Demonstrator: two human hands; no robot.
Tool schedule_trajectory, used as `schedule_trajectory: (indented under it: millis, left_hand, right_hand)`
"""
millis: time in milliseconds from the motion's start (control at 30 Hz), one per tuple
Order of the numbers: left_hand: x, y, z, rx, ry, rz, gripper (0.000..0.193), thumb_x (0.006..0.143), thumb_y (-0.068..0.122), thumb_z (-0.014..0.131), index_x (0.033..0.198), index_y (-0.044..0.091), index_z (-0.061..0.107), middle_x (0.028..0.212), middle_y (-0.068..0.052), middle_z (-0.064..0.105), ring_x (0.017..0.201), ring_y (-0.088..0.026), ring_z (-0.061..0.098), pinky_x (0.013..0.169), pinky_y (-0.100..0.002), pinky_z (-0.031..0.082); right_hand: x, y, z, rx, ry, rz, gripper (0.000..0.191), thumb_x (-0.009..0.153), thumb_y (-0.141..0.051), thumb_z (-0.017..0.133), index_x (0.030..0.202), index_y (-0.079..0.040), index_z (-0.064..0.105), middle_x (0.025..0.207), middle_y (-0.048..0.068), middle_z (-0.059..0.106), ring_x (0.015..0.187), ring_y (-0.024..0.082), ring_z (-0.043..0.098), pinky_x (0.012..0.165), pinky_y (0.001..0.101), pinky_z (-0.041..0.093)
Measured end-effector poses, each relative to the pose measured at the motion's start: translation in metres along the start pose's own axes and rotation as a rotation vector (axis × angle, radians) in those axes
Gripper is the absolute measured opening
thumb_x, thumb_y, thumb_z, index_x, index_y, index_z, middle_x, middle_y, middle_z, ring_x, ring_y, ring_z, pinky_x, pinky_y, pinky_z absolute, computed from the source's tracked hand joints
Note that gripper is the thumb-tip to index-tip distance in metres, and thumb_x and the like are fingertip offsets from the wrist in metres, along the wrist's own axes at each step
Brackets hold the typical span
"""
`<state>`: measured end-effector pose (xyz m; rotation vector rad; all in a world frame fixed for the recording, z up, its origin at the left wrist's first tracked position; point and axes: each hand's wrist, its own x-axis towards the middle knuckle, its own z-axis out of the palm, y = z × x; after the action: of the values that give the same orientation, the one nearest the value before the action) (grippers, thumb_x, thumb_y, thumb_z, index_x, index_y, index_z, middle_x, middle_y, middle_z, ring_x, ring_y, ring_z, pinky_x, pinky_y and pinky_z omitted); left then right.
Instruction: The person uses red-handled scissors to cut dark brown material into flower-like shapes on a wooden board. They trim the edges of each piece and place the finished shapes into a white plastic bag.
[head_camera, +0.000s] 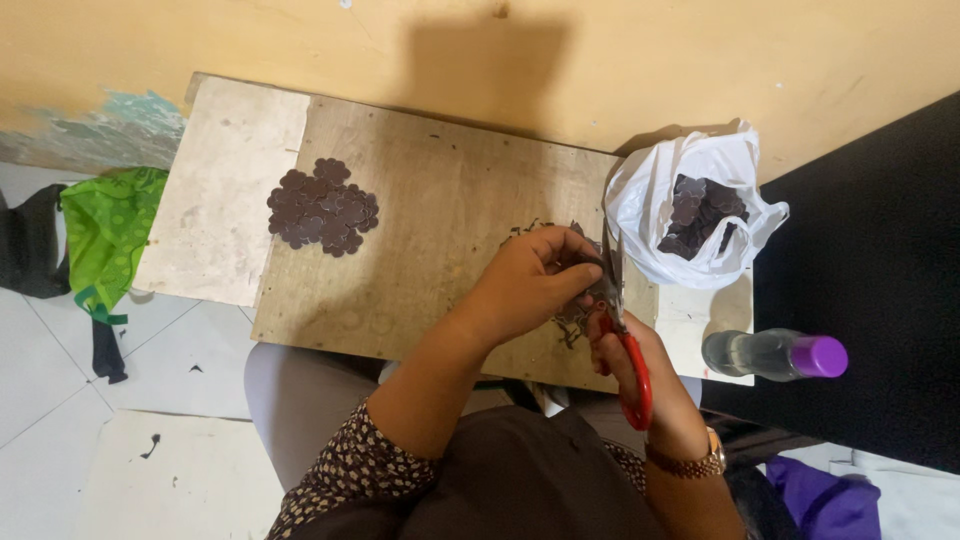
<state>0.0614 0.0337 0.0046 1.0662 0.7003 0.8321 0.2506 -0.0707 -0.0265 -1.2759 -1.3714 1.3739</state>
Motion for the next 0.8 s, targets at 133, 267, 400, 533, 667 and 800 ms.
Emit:
schedule_trajectory:
  millis: [133,267,400,533,667,800]
  left_hand:
    - [0.002,-0.007,-0.001,-0.036,-0.007,-0.032,0.016,0.093,0.009,0.071,0.103,-0.003,0.068,0.088,-0.007,0.074,0.076,-0.011,0.070,0.069,-0.025,0.059]
    - [0.002,-0.010,-0.001,-0.131,-0.023,-0.026,0.015,0.093,0.009,0.072,0.102,-0.003,0.067,0.088,-0.007,0.073,0.077,-0.011,0.070,0.070,-0.026,0.060]
    - [0.002,-0.011,0.002,-0.093,0.010,-0.019,0.016,0.092,0.009,0.073,0.101,-0.003,0.069,0.087,-0.007,0.075,0.076,-0.011,0.070,0.069,-0.026,0.059]
    - [0.002,-0.012,0.004,-0.115,0.025,-0.001,0.015,0.093,0.009,0.073,0.102,-0.003,0.070,0.087,-0.008,0.074,0.076,-0.012,0.070,0.069,-0.026,0.058]
    - [0.001,-0.014,0.007,-0.147,0.041,-0.003,0.016,0.092,0.009,0.073,0.102,-0.003,0.069,0.088,-0.008,0.075,0.077,-0.011,0.071,0.070,-0.026,0.059]
    - [0.001,-0.013,0.010,-0.136,0.050,0.031,0.015,0.093,0.009,0.073,0.102,-0.003,0.069,0.090,-0.007,0.075,0.078,-0.010,0.070,0.072,-0.025,0.059]
  right_hand:
    - [0.000,-0.012,0.004,0.005,-0.066,-0.061,0.047,0.102,-0.049,0.052,0.104,-0.003,0.056,0.081,0.002,0.049,0.074,0.012,0.046,0.066,0.0268,0.041]
    - [-0.001,-0.017,0.007,0.013,-0.064,-0.082,0.053,0.102,-0.052,0.053,0.112,-0.001,0.056,0.084,0.001,0.049,0.075,0.012,0.045,0.067,0.0263,0.040]
    - [0.000,-0.012,0.008,0.025,-0.052,-0.093,0.057,0.102,-0.055,0.051,0.118,0.000,0.056,0.087,0.001,0.049,0.076,0.011,0.045,0.066,0.0259,0.040]
    - [0.001,-0.003,0.006,0.015,-0.019,-0.059,0.057,0.101,-0.057,0.053,0.112,-0.001,0.055,0.086,0.001,0.049,0.074,0.012,0.047,0.065,0.0264,0.043]
    - [0.002,0.006,0.005,0.029,-0.009,-0.064,0.060,0.100,-0.062,0.052,0.107,-0.003,0.057,0.083,0.001,0.050,0.072,0.011,0.048,0.063,0.0262,0.042]
    - [0.002,0.008,0.003,-0.021,-0.003,-0.036,0.060,0.099,-0.064,0.048,0.100,-0.005,0.059,0.078,0.001,0.053,0.069,0.011,0.050,0.061,0.0256,0.043]
